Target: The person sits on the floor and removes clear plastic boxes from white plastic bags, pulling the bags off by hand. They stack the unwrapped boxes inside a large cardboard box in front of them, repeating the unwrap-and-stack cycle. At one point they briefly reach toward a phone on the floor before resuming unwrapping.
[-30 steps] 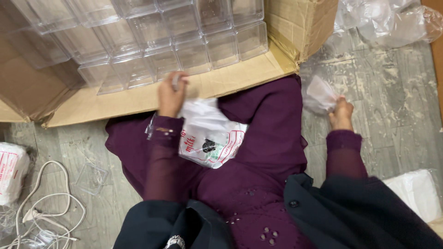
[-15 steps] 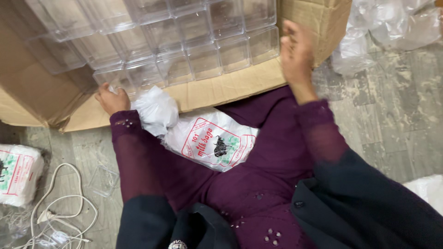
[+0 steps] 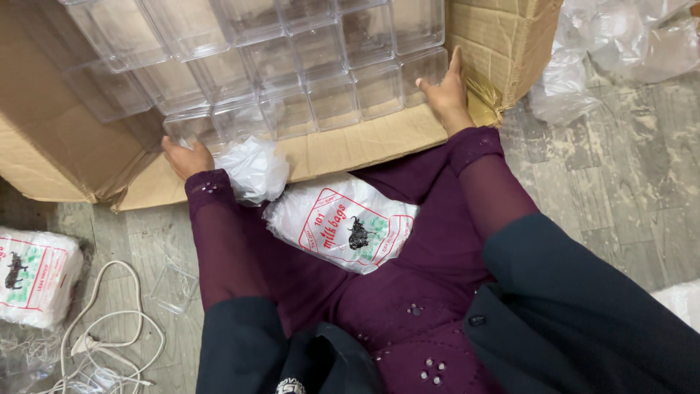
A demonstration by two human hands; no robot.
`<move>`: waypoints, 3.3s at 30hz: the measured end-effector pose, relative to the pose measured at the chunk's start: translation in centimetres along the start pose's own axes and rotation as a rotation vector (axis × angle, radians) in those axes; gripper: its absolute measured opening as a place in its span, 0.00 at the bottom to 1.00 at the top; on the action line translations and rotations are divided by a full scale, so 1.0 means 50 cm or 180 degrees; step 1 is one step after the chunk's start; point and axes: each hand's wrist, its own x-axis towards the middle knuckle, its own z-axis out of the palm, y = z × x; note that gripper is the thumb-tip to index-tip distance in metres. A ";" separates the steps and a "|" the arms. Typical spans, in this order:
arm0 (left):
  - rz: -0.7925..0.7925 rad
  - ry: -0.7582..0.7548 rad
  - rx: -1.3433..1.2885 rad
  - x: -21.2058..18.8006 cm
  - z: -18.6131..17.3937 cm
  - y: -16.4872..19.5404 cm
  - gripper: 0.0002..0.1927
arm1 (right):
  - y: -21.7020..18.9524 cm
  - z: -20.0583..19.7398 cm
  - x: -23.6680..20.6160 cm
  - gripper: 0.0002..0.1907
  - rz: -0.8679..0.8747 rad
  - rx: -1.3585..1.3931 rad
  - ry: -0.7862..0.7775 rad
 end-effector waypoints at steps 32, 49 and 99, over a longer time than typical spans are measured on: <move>0.1075 -0.1209 -0.0357 -0.175 0.061 0.098 0.38 | -0.066 0.120 -0.150 0.47 -0.0882 -0.0031 -0.0322; 0.1033 -0.1512 -0.0502 -0.177 0.059 0.132 0.37 | -0.066 0.144 -0.130 0.44 -0.0789 0.1168 -0.1880; 0.1238 -0.1811 -0.1144 -0.195 -0.030 0.048 0.29 | -0.059 0.069 -0.150 0.32 -0.0833 0.2339 -0.1159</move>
